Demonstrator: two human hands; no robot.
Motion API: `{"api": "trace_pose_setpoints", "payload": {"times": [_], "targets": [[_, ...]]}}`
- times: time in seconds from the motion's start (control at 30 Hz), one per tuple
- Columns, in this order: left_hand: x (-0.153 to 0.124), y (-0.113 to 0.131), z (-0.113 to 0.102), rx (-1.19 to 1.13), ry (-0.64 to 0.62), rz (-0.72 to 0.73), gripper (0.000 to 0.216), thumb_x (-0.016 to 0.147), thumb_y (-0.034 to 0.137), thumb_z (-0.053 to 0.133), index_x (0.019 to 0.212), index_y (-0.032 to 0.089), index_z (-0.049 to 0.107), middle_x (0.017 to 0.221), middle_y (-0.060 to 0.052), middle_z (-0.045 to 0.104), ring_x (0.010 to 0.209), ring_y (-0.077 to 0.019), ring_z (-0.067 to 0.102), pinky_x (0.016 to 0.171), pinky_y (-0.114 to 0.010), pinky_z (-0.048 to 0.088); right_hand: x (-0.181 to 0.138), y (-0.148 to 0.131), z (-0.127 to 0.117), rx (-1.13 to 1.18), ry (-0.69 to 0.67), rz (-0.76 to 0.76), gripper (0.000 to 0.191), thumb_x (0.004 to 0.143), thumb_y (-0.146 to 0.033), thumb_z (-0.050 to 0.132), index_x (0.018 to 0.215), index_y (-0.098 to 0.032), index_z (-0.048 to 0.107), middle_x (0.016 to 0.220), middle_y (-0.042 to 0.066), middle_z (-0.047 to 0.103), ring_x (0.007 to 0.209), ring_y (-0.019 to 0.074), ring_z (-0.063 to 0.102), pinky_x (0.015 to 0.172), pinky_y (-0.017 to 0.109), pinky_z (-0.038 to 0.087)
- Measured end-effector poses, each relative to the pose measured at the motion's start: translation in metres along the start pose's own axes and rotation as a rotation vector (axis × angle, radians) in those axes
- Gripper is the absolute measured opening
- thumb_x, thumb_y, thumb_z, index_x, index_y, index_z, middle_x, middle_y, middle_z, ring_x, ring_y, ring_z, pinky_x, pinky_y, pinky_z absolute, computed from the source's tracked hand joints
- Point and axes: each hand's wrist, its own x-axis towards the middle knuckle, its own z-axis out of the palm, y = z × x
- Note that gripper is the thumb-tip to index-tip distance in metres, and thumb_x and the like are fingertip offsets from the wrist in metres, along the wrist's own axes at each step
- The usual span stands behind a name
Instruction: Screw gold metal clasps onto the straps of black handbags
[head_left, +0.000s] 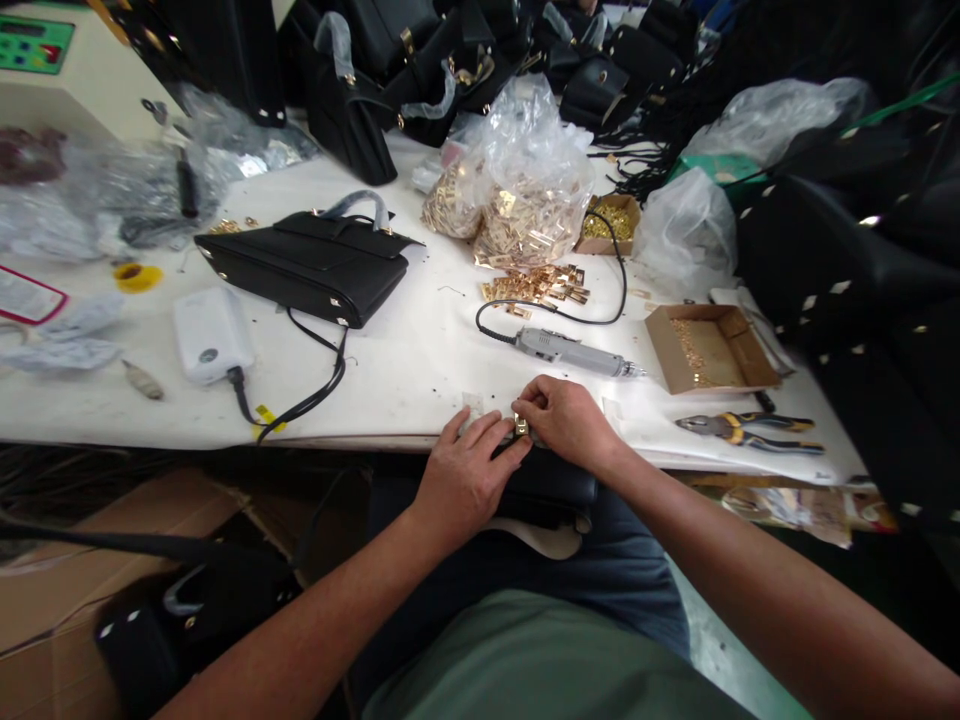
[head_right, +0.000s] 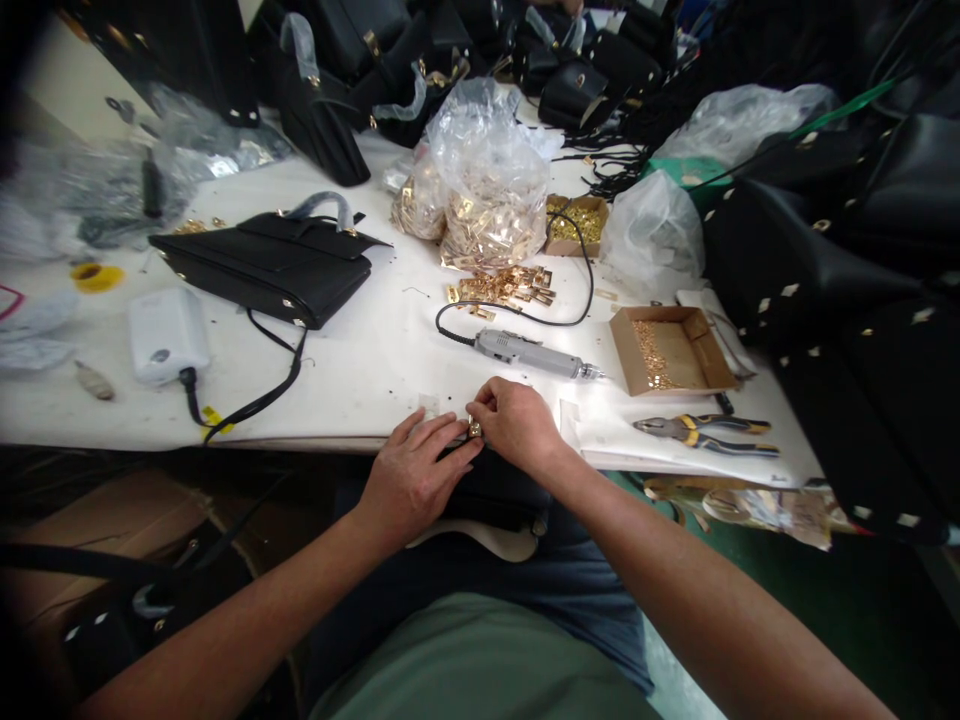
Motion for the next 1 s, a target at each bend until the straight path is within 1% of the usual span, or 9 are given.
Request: {"api": "trace_pose_setpoints", "payload": {"times": [0.13,0.23,0.3,0.37,0.43,0.5,0.73,0.9,1.0], "targets": [[0.002,0.002,-0.002,-0.008,-0.024,-0.021,0.032,0.1,0.025,0.056,0.13,0.027,0.068,0.135,-0.008,0.066,0.131,-0.0281,0.057,0.119,-0.054,0.036,-0.001,-0.001,-0.006,0.051,-0.037,-0.016,0.008,0.087,-0.027,0.07,0.081,-0.021,0.072,0.076,0.001,0.075,0.069,0.0154,0.065,0.063,0.024,0.044],[0.004,0.003,-0.004,-0.015,-0.04,-0.033,0.031,0.1,0.025,0.055,0.128,0.027,0.069,0.133,-0.008,0.067,0.129,-0.028,0.058,0.119,-0.054,0.037,-0.002,0.0,-0.013,0.185,-0.131,0.012,0.008,0.086,-0.026,0.07,0.082,-0.02,0.073,0.065,-0.001,0.07,0.057,0.013,0.061,0.056,0.023,0.043],[0.004,0.003,-0.004,-0.014,-0.045,-0.035,0.031,0.1,0.025,0.055,0.128,0.027,0.069,0.132,-0.008,0.067,0.128,-0.028,0.059,0.118,-0.054,0.037,-0.002,0.002,-0.017,0.302,-0.195,0.059,0.008,0.085,-0.026,0.07,0.084,-0.019,0.072,0.059,-0.003,0.066,0.05,0.0115,0.057,0.05,0.021,0.043],[0.005,0.003,-0.004,-0.011,-0.043,-0.031,0.031,0.1,0.025,0.056,0.128,0.027,0.069,0.132,-0.007,0.067,0.127,-0.0279,0.059,0.118,-0.054,0.038,-0.003,0.004,-0.018,0.433,-0.213,0.109,0.009,0.085,-0.027,0.07,0.086,-0.018,0.071,0.063,-0.001,0.069,0.052,0.0114,0.06,0.048,0.02,0.045],[0.005,0.003,-0.004,-0.007,-0.031,-0.025,0.031,0.1,0.025,0.057,0.127,0.027,0.07,0.132,-0.007,0.067,0.127,-0.0276,0.059,0.117,-0.053,0.038,-0.003,0.006,-0.018,0.545,-0.191,0.152,0.011,0.085,-0.028,0.069,0.088,-0.017,0.069,0.071,0.001,0.072,0.057,0.0122,0.064,0.05,0.019,0.049],[0.005,0.003,-0.004,0.0,-0.013,-0.02,0.029,0.099,0.025,0.057,0.125,0.026,0.071,0.132,-0.008,0.067,0.126,-0.0272,0.059,0.117,-0.053,0.039,-0.005,0.007,-0.018,0.597,-0.165,0.165,0.012,0.085,-0.028,0.069,0.089,-0.017,0.069,0.073,0.002,0.073,0.06,0.0126,0.066,0.051,0.018,0.05],[0.004,0.002,-0.003,0.007,0.003,-0.01,0.029,0.099,0.024,0.057,0.125,0.026,0.07,0.127,-0.009,0.068,0.125,-0.0267,0.06,0.115,-0.053,0.04,-0.011,0.002,-0.015,0.495,-0.111,0.1,0.009,0.085,-0.026,0.069,0.087,-0.017,0.071,0.061,-0.002,0.068,0.051,0.0098,0.06,0.049,0.017,0.045],[0.004,0.003,-0.003,0.003,0.027,-0.033,0.027,0.099,0.026,0.058,0.122,0.026,0.072,0.124,-0.011,0.067,0.122,-0.0258,0.061,0.113,-0.053,0.043,-0.012,0.004,-0.007,0.459,-0.048,0.049,0.01,0.086,-0.027,0.068,0.085,-0.018,0.072,0.063,-0.002,0.069,0.052,0.0102,0.061,0.051,0.019,0.044],[0.004,0.003,-0.002,0.01,0.037,-0.023,0.027,0.099,0.026,0.058,0.122,0.026,0.072,0.125,-0.01,0.066,0.123,-0.0256,0.061,0.113,-0.052,0.044,-0.011,0.006,-0.007,0.437,-0.056,0.033,0.009,0.086,-0.026,0.067,0.086,-0.018,0.072,0.064,-0.003,0.069,0.053,0.0104,0.062,0.052,0.019,0.045]]}}
